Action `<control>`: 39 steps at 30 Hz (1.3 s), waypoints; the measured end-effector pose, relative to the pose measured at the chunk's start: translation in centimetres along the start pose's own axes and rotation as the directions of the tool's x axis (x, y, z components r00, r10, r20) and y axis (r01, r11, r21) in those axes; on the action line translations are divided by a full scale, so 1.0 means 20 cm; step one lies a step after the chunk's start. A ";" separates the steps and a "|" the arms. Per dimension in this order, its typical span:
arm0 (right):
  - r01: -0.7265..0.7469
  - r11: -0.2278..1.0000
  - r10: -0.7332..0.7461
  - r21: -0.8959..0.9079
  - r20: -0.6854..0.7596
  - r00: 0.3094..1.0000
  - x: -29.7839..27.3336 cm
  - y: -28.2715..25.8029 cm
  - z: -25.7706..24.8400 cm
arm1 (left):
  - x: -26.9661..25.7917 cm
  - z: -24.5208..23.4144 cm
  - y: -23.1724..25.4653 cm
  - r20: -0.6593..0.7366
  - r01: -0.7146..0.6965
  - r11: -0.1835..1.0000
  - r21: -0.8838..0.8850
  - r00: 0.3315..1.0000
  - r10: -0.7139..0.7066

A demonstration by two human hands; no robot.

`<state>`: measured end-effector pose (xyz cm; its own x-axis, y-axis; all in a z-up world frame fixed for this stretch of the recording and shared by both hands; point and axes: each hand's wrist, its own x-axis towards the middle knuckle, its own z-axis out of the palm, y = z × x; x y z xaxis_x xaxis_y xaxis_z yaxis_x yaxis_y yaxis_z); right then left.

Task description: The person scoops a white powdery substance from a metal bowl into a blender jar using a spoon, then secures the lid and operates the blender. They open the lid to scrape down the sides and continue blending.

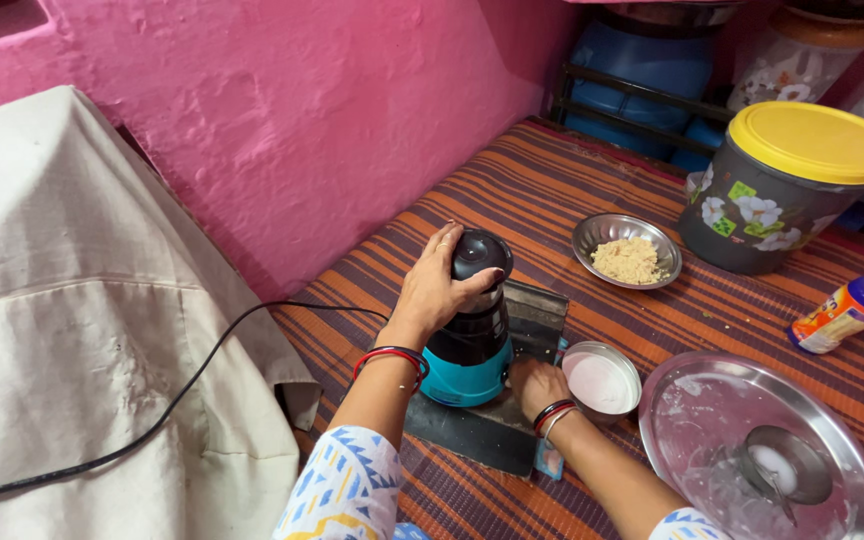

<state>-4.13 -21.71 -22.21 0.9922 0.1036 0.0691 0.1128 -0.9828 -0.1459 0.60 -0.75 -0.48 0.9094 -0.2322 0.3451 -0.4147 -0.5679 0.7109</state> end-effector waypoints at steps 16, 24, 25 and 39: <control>-0.635 0.574 0.150 0.516 0.696 0.702 0.22 0.22 0.14 | -0.01 0.01 0.00 -0.001 0.015 1.000 -0.005 1.000 -0.015; -0.359 0.893 0.134 0.271 0.602 0.787 0.16 0.15 0.02 | 0.00 0.00 0.00 -0.005 0.004 1.000 -0.015 1.000 -0.004; -0.286 0.944 0.154 0.163 0.550 0.821 0.15 0.14 0.01 | 0.00 0.00 0.00 -0.007 0.002 1.000 -0.017 1.000 -0.002; -0.229 0.915 0.256 0.332 -0.039 0.966 -0.02 -0.16 -0.47 | 0.00 0.03 -0.05 -0.070 -0.054 0.997 -0.054 0.996 0.050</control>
<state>-5.45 -20.05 -12.49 0.9852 -0.1576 0.0679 -0.1066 -0.8723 -0.4772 1.10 -0.73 -1.52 0.8830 -0.2050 0.4223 -0.4645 -0.5111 0.7232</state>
